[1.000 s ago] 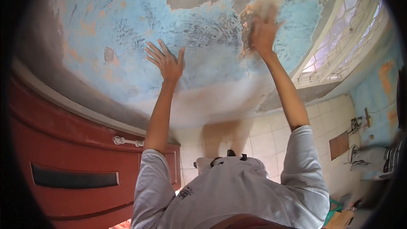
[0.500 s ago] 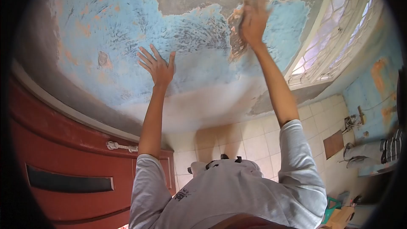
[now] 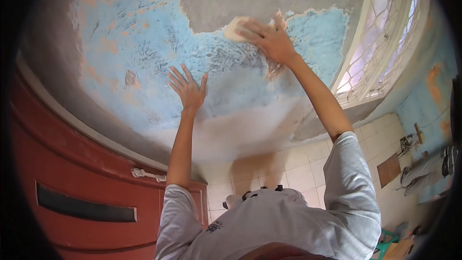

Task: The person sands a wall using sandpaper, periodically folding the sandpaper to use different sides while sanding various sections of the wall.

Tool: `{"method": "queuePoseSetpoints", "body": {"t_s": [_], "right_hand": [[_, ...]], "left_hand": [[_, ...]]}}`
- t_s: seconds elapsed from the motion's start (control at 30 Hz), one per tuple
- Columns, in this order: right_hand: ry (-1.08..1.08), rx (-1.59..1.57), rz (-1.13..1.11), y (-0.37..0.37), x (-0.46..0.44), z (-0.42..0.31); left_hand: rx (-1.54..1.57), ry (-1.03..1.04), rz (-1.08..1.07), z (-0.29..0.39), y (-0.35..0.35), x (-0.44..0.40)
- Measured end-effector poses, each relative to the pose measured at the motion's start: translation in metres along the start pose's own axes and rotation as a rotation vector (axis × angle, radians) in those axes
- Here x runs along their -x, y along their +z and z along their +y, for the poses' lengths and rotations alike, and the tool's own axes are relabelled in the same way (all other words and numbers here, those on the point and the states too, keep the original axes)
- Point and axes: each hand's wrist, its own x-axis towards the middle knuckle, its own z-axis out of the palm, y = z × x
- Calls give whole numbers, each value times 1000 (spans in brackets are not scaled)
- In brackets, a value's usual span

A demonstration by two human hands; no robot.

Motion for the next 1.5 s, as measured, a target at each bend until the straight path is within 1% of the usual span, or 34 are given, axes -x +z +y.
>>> {"method": "queuePoseSetpoints", "body": {"t_s": [0.07, 0.1, 0.17, 0.2, 0.3, 0.33, 0.43, 0.5, 0.53, 0.6, 0.67, 0.7, 0.73, 0.77, 0.8, 0.87, 0.9, 0.97, 1.0, 1.07, 1.1, 1.17, 1.2, 1.27, 1.3, 1.37, 1.4, 1.43, 1.47, 1.5], "right_hand": [[555, 369, -10, -16, -9, 12], [553, 377, -1, -9, -13, 15], [706, -23, 547, 17, -20, 16], [702, -18, 547, 9, -19, 15], [114, 176, -194, -26, -12, 28], [106, 183, -192, -28, -16, 30], [-110, 121, -115, -20, -35, 33], [-224, 90, -64, -17, -40, 38], [-279, 85, -35, -27, -46, 41], [-253, 169, -70, -51, -59, 59], [621, 293, 164, -66, -87, 87], [615, 303, 166, -70, -98, 91], [591, 430, 335, -71, -109, 90], [567, 555, 503, -73, -114, 90], [572, 561, 499, -78, -115, 90], [-235, 283, 234, -95, -120, 99], [-241, 298, 229, -99, -123, 112], [355, 305, 446, -102, -126, 137], [347, 312, 442, -103, -129, 133], [376, 517, 406, -102, -135, 114], [371, 517, 403, -102, -134, 116], [-410, 271, 103, -106, -137, 125], [-412, 269, 102, -107, -142, 127], [411, 296, 485, -109, -156, 133], [399, 291, 483, -107, -161, 129], [150, 528, 397, -97, -167, 116], [143, 520, 392, -97, -169, 115], [-54, 379, 308, -101, -172, 117], [-247, 238, 223, -103, -175, 117], [-252, 237, 225, -104, -181, 113]], "left_hand": [[7, -15, -16, 3, -3, 3], [9, -46, -47, 4, -3, 4], [-16, -33, -13, 1, 4, 4], [-38, -19, 13, 1, 6, 5], [-13, -56, -32, 6, 1, 3], [-8, -61, -23, 11, -4, 4], [-72, -106, 1, 23, -18, 1], [5, 55, 67, 21, -27, -15], [13, 72, 81, 27, -32, -32], [113, 239, 234, 37, -50, -66], [85, 296, 283, 57, -74, -104], [48, 341, 316, 65, -81, -119], [53, 338, 320, 68, -83, -133], [-19, 389, 329, 71, -86, -145], [-89, 444, 334, 71, -84, -151], [-78, 436, 372, 68, -74, -152], [-78, 425, 402, 67, -69, -153], [-91, 428, 415, 64, -66, -154], [-119, 428, 423, 63, -65, -154], [-106, 429, 424, 62, -66, -154], [-98, 440, 421, 62, -66, -154], [-85, 439, 433, 61, -64, -154], [-76, 450, 439, 60, -65, -154], [-94, 441, 412, 60, -67, -152], [-116, 432, 387, 62, -72, -151], [-81, 436, 361, 66, -83, -148], [-36, 452, 334, 69, -88, -145], [-37, 443, 333, 68, -92, -144], [-13, 462, 288, 67, -96, -143], [10, 484, 248, 65, -100, -144]]}}
